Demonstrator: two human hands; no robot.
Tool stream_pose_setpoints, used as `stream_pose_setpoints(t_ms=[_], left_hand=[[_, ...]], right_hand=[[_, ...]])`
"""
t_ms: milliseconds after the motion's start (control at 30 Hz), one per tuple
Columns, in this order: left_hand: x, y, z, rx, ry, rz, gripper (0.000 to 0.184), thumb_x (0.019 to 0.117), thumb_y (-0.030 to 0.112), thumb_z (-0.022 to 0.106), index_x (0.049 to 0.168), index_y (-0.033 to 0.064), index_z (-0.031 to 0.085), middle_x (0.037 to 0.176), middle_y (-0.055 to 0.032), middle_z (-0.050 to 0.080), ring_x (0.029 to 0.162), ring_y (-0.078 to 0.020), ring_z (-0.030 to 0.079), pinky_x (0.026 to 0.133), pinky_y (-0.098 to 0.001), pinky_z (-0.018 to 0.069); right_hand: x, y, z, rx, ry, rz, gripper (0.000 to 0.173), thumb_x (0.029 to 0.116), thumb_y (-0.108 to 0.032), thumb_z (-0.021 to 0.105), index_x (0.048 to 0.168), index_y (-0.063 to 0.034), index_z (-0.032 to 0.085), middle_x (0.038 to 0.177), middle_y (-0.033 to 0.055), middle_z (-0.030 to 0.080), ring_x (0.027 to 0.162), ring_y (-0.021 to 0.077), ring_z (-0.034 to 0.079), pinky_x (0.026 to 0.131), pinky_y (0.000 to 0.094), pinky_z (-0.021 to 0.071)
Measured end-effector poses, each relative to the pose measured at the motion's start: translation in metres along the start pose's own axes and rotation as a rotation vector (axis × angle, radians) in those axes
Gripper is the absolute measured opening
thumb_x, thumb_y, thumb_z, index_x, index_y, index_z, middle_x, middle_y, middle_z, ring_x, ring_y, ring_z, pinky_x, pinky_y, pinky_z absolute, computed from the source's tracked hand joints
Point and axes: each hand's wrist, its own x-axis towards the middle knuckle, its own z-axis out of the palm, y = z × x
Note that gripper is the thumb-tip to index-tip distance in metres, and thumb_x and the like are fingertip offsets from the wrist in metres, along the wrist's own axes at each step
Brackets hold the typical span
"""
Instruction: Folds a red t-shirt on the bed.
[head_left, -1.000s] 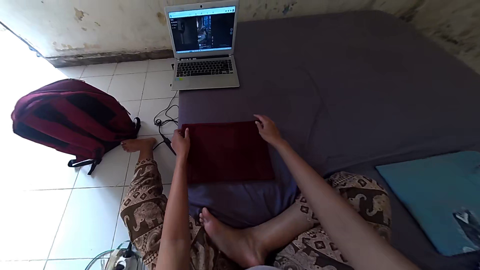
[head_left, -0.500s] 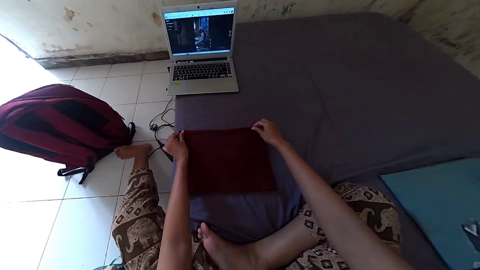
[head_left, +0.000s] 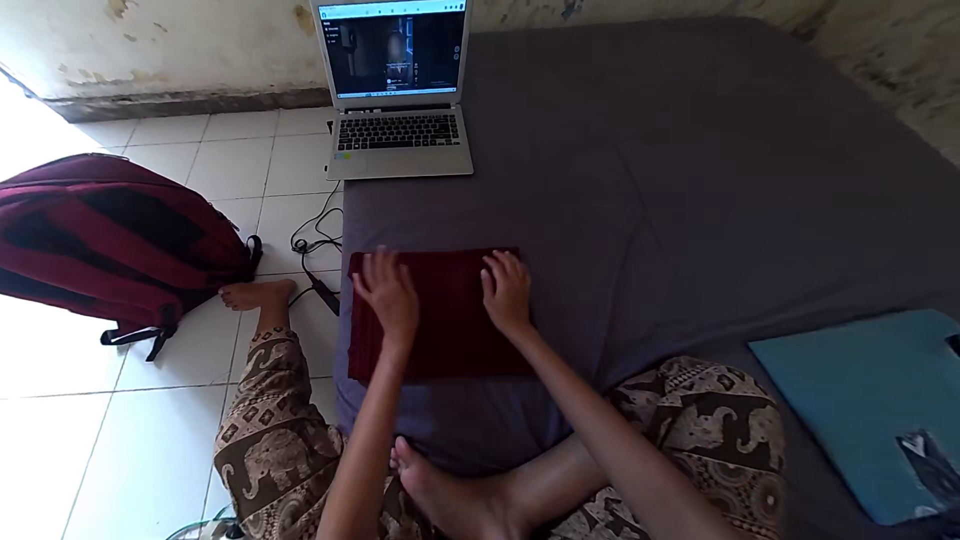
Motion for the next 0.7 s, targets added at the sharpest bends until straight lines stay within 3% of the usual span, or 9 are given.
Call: stream_pose_setpoints(t_ms=[67,133,167,300,433,500,567,633,700], left_hand=[[-0.024,0.016,0.017,-0.037,-0.166,0.201,0.043,0.1056,0.027,0.046,0.142,0.0082,0.061,0.155,-0.0140,0.049,0.149,-0.0426,0.034,0.116,-0.0754,0.0120],[-0.031,0.011,0.027,-0.022,-0.364,0.225,0.046,0.1073,0.036,0.043,0.148,0.0190,0.056,0.161,-0.0076,0.042,0.153,-0.0385,0.027,0.118,-0.0734,0.0048],[-0.028,0.003,0.031,0.005,-0.374,0.216,0.047,0.1070,0.040,0.042,0.148,0.0215,0.056,0.161,-0.0066,0.043,0.153,-0.0374,0.027,0.119,-0.0717,0.0059],[0.005,-0.035,0.028,0.073,-0.280,0.079,0.052,0.1059,0.045,0.043,0.150,0.0204,0.053,0.162,-0.0103,0.039,0.154,-0.0366,0.026,0.122,-0.0672,0.0089],[0.030,-0.057,0.003,0.151,-0.257,-0.083,0.053,0.1094,0.039,0.039,0.154,0.0120,0.046,0.163,-0.0168,0.035,0.154,-0.0425,0.020,0.115,-0.0768,0.0012],[0.017,-0.056,-0.005,0.157,-0.166,-0.071,0.056,0.1100,0.035,0.037,0.155,0.0013,0.040,0.163,-0.0210,0.033,0.154,-0.0451,0.019,0.115,-0.0776,0.0011],[-0.015,-0.043,-0.009,0.117,-0.100,0.042,0.058,0.1085,0.034,0.038,0.153,-0.0033,0.041,0.162,-0.0222,0.035,0.153,-0.0455,0.024,0.116,-0.0771,0.0046],[-0.054,-0.034,-0.012,0.073,-0.127,0.167,0.052,0.1066,0.032,0.041,0.149,0.0038,0.051,0.158,-0.0185,0.044,0.149,-0.0454,0.034,0.115,-0.0781,0.0102],[-0.083,-0.043,-0.014,0.098,-0.143,0.186,0.050,0.1061,0.033,0.039,0.147,0.0102,0.056,0.156,-0.0161,0.047,0.146,-0.0455,0.038,0.113,-0.0793,0.0110]], right_hand=[[-0.019,-0.006,0.015,0.004,-0.055,-0.087,0.046,0.1070,-0.028,0.044,0.139,-0.0011,0.062,0.150,0.0220,0.052,0.144,0.0472,0.041,0.118,0.0722,0.0178],[-0.023,0.002,0.024,-0.053,-0.129,-0.126,0.051,0.1078,-0.037,0.039,0.146,-0.0083,0.058,0.157,0.0174,0.047,0.148,0.0458,0.036,0.118,0.0749,0.0111],[-0.018,0.008,0.025,-0.076,-0.146,-0.129,0.052,0.1080,-0.040,0.038,0.147,-0.0117,0.057,0.158,0.0159,0.044,0.149,0.0455,0.033,0.118,0.0752,0.0096],[0.007,0.033,0.014,-0.142,-0.185,0.007,0.052,0.1101,-0.038,0.034,0.155,-0.0159,0.047,0.165,0.0112,0.035,0.155,0.0410,0.022,0.119,0.0734,0.0029],[0.012,0.038,-0.012,-0.123,-0.225,0.222,0.055,0.1128,-0.034,0.028,0.160,-0.0050,0.033,0.169,0.0150,0.024,0.157,0.0392,0.012,0.119,0.0709,-0.0044],[-0.015,0.033,-0.015,-0.125,-0.079,0.198,0.056,0.1118,-0.032,0.030,0.157,0.0004,0.035,0.166,0.0205,0.027,0.156,0.0418,0.018,0.119,0.0723,0.0006],[-0.055,0.031,-0.008,-0.140,0.087,0.040,0.055,0.1088,-0.028,0.032,0.152,0.0036,0.043,0.159,0.0247,0.039,0.149,0.0470,0.032,0.116,0.0776,0.0104],[-0.087,0.041,-0.002,-0.178,0.144,-0.063,0.054,0.1062,-0.028,0.034,0.148,0.0021,0.050,0.154,0.0224,0.048,0.144,0.0477,0.041,0.112,0.0802,0.0159],[-0.099,0.048,-0.014,-0.142,0.107,0.120,0.054,0.1087,-0.027,0.033,0.151,0.0053,0.044,0.157,0.0261,0.041,0.149,0.0490,0.032,0.117,0.0770,0.0102]])
